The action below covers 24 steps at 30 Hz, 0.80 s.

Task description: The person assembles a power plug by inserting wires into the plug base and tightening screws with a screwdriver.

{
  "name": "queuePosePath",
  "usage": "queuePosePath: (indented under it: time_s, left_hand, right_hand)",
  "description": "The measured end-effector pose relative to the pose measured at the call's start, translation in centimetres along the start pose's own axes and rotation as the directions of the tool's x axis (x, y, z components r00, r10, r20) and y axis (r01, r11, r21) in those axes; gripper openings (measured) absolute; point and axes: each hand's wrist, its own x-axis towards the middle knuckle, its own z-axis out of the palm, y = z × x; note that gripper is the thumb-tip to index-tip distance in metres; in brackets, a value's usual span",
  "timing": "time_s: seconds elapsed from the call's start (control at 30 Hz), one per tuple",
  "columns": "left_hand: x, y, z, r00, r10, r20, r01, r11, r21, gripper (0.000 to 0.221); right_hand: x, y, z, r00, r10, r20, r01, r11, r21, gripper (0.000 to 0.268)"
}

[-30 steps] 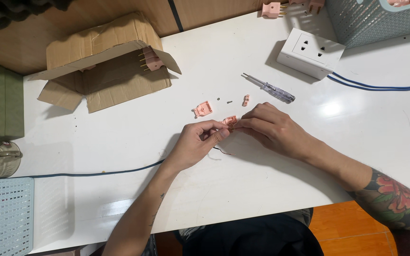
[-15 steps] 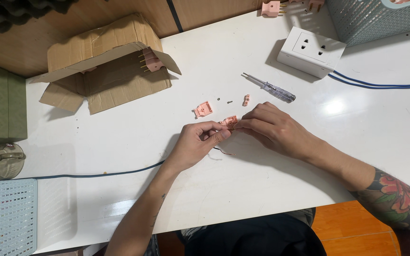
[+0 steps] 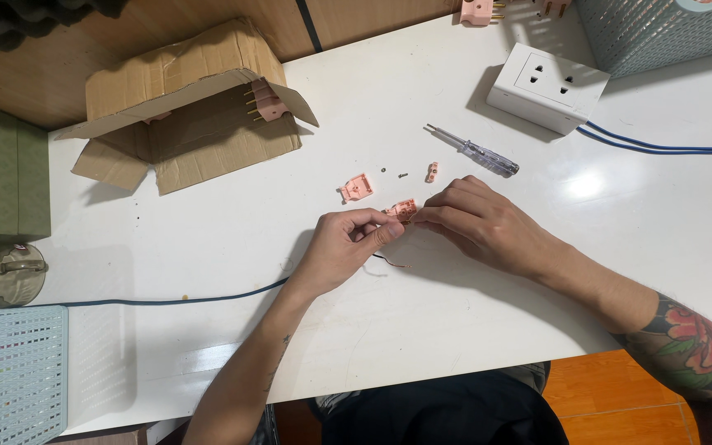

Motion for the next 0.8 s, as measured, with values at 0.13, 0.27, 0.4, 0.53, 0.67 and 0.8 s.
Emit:
queuePosePath:
  time_s: [0.13, 0.27, 0.4, 0.53, 0.67, 0.8]
  left_hand:
    - [0.14, -0.22, 0.01, 1.000, 0.005, -0.008, -0.005, 1.000, 0.005, 0.030]
    - [0.16, -0.25, 0.02, 1.000, 0.007, -0.011, -0.007, 1.000, 0.009, 0.029]
    - [0.15, -0.05, -0.05, 1.000, 0.006, -0.008, -0.005, 1.000, 0.015, 0.029]
    - [0.17, -0.22, -0.08, 1.000, 0.013, -0.010, -0.013, 1.000, 0.009, 0.029]
    - [0.06, -0.08, -0.20, 1.000, 0.006, -0.008, -0.006, 1.000, 0.005, 0.030]
    - [0.04, -0.02, -0.07, 1.000, 0.002, -0.005, -0.002, 1.000, 0.013, 0.029]
  right_hand:
    - [0.11, -0.13, -0.16, 1.000, 0.011, 0.012, -0.011, 1.000, -0.011, 0.015]
    - [0.19, -0.32, -0.29, 1.000, 0.017, 0.010, -0.017, 1.000, -0.004, 0.013]
    - [0.32, -0.28, -0.26, 1.000, 0.022, 0.010, -0.022, 1.000, 0.005, 0.012]
    - [0.23, -0.05, -0.24, 1.000, 0.026, 0.009, -0.026, 1.000, 0.005, 0.012]
    - [0.04, 0.33, 0.05, 0.999, 0.035, 0.006, -0.035, 0.999, 0.010, 0.012]
    - [-0.17, 0.36, 0.22, 0.999, 0.032, 0.002, -0.032, 0.999, 0.012, 0.012]
